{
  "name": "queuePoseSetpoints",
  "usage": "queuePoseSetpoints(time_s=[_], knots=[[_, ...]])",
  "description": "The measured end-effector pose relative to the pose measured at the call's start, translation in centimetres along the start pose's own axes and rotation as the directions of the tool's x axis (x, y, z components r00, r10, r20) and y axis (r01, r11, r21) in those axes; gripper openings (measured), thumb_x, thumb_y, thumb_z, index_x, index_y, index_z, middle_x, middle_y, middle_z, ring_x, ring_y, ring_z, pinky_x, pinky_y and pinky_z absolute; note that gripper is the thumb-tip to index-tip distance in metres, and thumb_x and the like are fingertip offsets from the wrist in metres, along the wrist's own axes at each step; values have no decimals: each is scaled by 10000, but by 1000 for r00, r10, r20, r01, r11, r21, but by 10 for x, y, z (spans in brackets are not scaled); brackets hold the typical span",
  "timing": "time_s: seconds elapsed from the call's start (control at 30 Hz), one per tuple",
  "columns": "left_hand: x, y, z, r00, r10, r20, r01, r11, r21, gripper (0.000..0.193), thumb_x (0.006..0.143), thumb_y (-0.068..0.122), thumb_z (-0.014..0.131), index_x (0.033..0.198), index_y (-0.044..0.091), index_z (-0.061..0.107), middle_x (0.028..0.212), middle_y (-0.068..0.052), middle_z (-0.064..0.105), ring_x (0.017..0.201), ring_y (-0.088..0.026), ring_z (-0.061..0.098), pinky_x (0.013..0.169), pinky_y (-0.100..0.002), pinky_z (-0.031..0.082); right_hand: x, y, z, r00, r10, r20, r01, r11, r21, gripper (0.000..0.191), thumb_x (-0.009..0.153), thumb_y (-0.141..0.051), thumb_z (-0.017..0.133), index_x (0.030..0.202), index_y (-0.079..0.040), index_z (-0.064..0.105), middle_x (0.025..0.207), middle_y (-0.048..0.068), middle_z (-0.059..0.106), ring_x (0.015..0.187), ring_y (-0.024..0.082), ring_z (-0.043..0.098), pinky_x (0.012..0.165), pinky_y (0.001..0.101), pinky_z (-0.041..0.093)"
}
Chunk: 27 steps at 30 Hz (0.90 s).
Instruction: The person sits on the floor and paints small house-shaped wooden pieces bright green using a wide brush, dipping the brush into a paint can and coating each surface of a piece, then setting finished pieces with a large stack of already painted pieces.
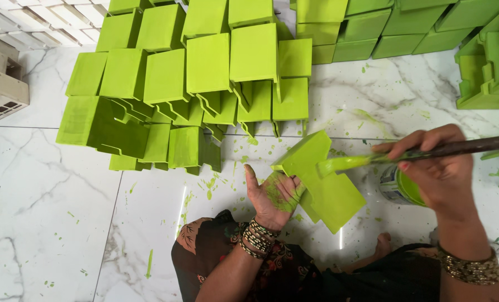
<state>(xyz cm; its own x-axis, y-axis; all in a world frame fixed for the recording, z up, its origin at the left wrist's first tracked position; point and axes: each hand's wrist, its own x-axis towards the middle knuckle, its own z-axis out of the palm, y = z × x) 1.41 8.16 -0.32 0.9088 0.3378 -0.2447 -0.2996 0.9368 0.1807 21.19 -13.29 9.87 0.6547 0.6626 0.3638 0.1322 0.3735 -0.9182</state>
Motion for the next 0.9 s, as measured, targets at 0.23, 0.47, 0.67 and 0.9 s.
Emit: queuePoseSetpoints(time_s=[0.23, 0.47, 0.67, 0.9], knots=[[0, 1, 6, 1000, 7, -14, -7, 1000, 23, 1041, 859, 873, 438, 1103, -128, 586, 1382, -284, 585, 1243, -413, 562, 1107, -484, 447, -3, -10, -24, 993, -62, -101, 66, 997, 31, 361, 1011, 161, 597, 1179, -107, 423, 1003, 134, 665, 991, 199, 708, 1150, 602, 563], [-2, 2, 18, 999, -21, -27, 21, 1000, 22, 1078, 820, 862, 458, 1362, -64, 570, 1379, -195, 607, 1223, -334, 584, 1069, -425, 459, -8, 2, -2, 996, 21, 87, -43, 965, 257, 361, 934, 163, 622, 1116, -100, 454, 959, 157, 673, 1031, 247, 717, 1119, 640, 558], [-2, 2, 10, 991, 7, -130, -8, 1000, -5, 1036, 871, 869, 468, 1335, -51, 576, 1216, -143, 683, 1025, -268, 640, 937, -380, 516, -6, 2, -4, 1000, 16, -9, -15, 994, 104, 371, 929, 174, 602, 1108, -100, 427, 986, 156, 659, 1042, 273, 717, 1094, 610, 566], [1, 1, 5, 999, 6, -38, -7, 1000, -30, 1051, 910, 895, 462, 1315, -65, 604, 1168, -160, 682, 962, -274, 634, 915, -390, 522, -6, -9, -32, 988, -66, -138, 68, 998, 16, 339, 1018, 183, 568, 1153, -91, 420, 991, 148, 638, 1006, 244, 711, 1099, 572, 552]])
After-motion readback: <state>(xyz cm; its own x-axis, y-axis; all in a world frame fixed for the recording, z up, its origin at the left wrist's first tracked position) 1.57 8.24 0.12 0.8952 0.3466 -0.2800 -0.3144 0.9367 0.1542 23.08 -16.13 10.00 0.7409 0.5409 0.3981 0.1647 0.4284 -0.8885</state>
